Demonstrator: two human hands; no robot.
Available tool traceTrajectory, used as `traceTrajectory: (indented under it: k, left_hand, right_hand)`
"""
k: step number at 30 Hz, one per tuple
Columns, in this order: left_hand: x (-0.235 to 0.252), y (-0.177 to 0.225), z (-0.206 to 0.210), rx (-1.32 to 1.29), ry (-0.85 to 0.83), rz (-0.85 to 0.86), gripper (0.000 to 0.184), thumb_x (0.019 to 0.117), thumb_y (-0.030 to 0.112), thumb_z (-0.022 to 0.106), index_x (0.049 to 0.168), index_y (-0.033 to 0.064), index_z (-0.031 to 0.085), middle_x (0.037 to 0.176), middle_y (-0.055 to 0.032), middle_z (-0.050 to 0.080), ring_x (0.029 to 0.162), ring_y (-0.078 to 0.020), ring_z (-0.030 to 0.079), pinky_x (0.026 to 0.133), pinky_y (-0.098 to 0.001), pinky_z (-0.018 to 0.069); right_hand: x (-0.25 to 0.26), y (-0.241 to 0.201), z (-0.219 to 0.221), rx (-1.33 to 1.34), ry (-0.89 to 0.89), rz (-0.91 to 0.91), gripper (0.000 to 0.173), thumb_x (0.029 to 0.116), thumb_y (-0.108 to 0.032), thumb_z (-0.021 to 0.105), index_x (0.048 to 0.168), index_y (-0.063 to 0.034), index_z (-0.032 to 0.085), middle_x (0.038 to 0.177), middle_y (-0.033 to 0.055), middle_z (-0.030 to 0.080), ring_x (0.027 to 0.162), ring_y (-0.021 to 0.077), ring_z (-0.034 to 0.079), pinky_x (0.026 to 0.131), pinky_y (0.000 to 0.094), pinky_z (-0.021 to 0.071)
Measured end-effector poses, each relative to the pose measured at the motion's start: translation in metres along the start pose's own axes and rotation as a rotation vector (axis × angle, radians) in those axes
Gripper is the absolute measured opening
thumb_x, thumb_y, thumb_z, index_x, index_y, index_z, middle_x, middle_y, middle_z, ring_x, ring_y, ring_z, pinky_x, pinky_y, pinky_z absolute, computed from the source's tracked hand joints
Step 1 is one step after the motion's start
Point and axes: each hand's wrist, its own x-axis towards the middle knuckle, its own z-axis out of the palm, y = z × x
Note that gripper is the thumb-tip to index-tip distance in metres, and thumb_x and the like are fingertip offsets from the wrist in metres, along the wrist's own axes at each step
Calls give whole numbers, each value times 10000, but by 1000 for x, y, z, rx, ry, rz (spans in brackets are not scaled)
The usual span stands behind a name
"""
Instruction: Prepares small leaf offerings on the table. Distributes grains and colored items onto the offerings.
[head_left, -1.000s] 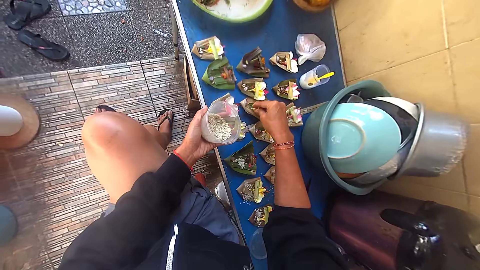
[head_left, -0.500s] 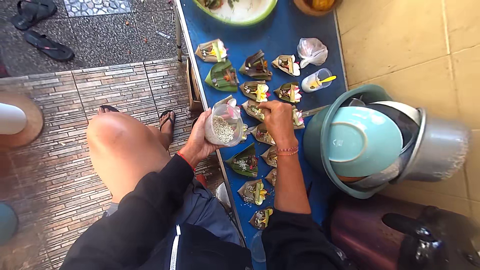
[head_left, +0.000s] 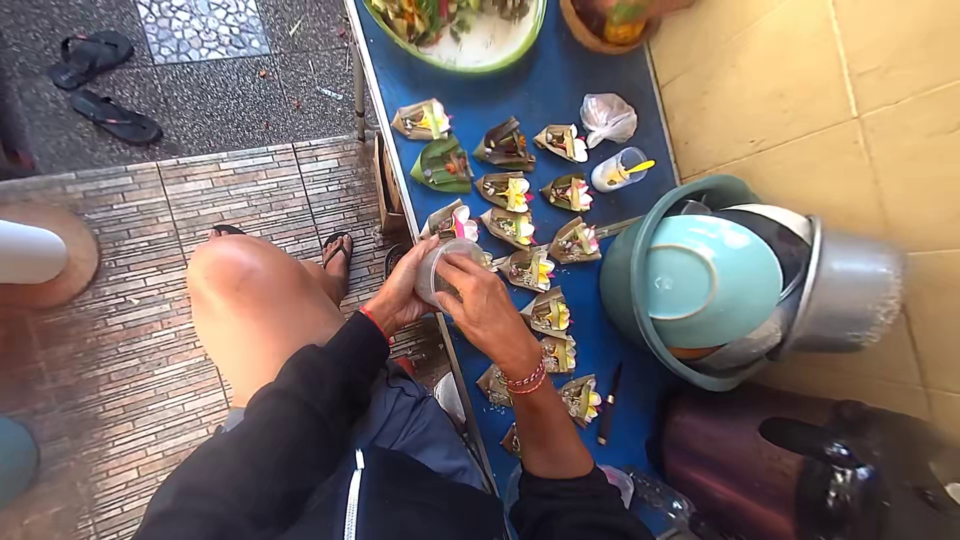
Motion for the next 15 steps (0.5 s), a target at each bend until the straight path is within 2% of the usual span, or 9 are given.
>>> traceTrajectory:
  k: [3,6,8,10,15]
  left_hand:
    - [-2,-1,-4,8,-44,6,436,1050,525,396,1124,167,633,929,-35,700,769,-146,700,609,-315,592]
    - [-4,-1,-8,36,-70,-7,465,1052,529,374,1072,157,652,863,-35,703,704,-139,694,554,-300,577]
    - [-6,0,-13,40,-96,-14,466,1051,529,375,1069,155,652,865,-39,703,710,-146,698,557,-310,581]
    - [-8,1,-17,46,-86,-17,449,1051,525,386,1045,160,647,858,-38,701,712,-150,699,559,-323,584]
    - [-13,6,-25,82,-79,-42,457,1056,530,362,1069,159,628,872,-43,693,737,-162,699,597,-342,594]
  right_hand:
    - [0,-6,5,-26,22,-46,206,898,-9,709,1097,19,755,1105,203,721,1026,335,714,886,460,584]
    - [0,-12,16,-79,65,-79,137,902,34,670,996,21,768,959,187,729,916,330,726,818,456,593]
    - [1,-15,22,-114,110,-100,122,898,51,659,947,20,766,888,180,722,858,327,728,769,446,598]
    - [1,-17,27,-131,132,-117,123,887,67,652,931,29,761,863,181,713,836,329,725,750,438,597]
    - [4,-18,34,-36,200,-132,179,884,91,624,947,20,776,936,180,744,917,328,737,828,444,600]
